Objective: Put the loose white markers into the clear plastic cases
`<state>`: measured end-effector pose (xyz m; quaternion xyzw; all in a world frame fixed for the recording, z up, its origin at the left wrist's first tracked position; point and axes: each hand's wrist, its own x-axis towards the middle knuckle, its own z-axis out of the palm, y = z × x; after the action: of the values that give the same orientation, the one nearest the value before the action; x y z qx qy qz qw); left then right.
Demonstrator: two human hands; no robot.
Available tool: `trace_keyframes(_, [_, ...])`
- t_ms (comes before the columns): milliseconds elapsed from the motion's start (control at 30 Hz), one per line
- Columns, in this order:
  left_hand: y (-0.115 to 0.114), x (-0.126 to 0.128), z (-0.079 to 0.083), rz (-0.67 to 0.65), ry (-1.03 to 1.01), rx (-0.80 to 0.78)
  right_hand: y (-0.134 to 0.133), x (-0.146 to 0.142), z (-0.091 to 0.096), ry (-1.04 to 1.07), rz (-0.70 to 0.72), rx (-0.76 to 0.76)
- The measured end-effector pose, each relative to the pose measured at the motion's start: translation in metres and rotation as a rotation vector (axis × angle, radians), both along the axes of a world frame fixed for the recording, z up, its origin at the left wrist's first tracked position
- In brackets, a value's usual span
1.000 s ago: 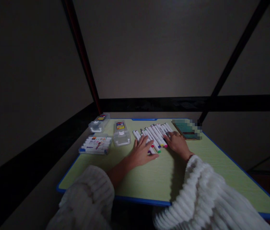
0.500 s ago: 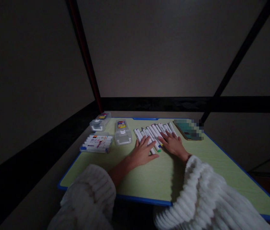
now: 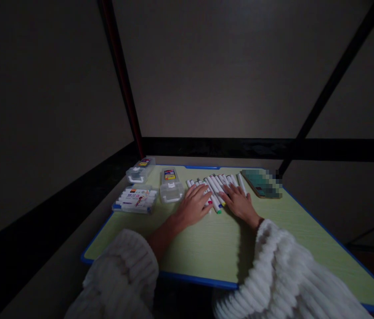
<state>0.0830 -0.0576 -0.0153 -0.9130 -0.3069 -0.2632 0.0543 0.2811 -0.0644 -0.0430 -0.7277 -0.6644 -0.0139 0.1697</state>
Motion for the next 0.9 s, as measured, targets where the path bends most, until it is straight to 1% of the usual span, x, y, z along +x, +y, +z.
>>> trace_keyframes(100, [0.011,-0.017,0.017,0.066,-0.105,0.041,0.001,0.001,0.0,0.02,0.002,0.048])
trace_keyframes(200, [0.03,-0.044,0.03,0.155,-0.199,0.045,0.002,0.002,0.001,0.04,0.004,0.105])
trace_keyframes(300, [0.045,-0.071,0.037,0.207,-0.244,0.006,0.004,0.002,0.001,0.057,0.011,0.163])
trace_keyframes(400, [0.051,-0.087,0.04,0.213,-0.24,-0.065,0.005,0.002,0.0,0.069,0.023,0.212])
trace_keyframes(633, [0.057,-0.096,0.035,0.184,-0.176,-0.234,0.01,0.005,-0.007,0.088,0.052,0.273])
trace_keyframes(767, [0.06,-0.1,0.033,0.194,-0.184,-0.282,0.012,0.007,-0.01,0.094,0.066,0.29])
trace_keyframes(900, [0.061,-0.1,0.034,0.2,-0.172,-0.306,0.012,0.007,-0.01,0.098,0.073,0.296])
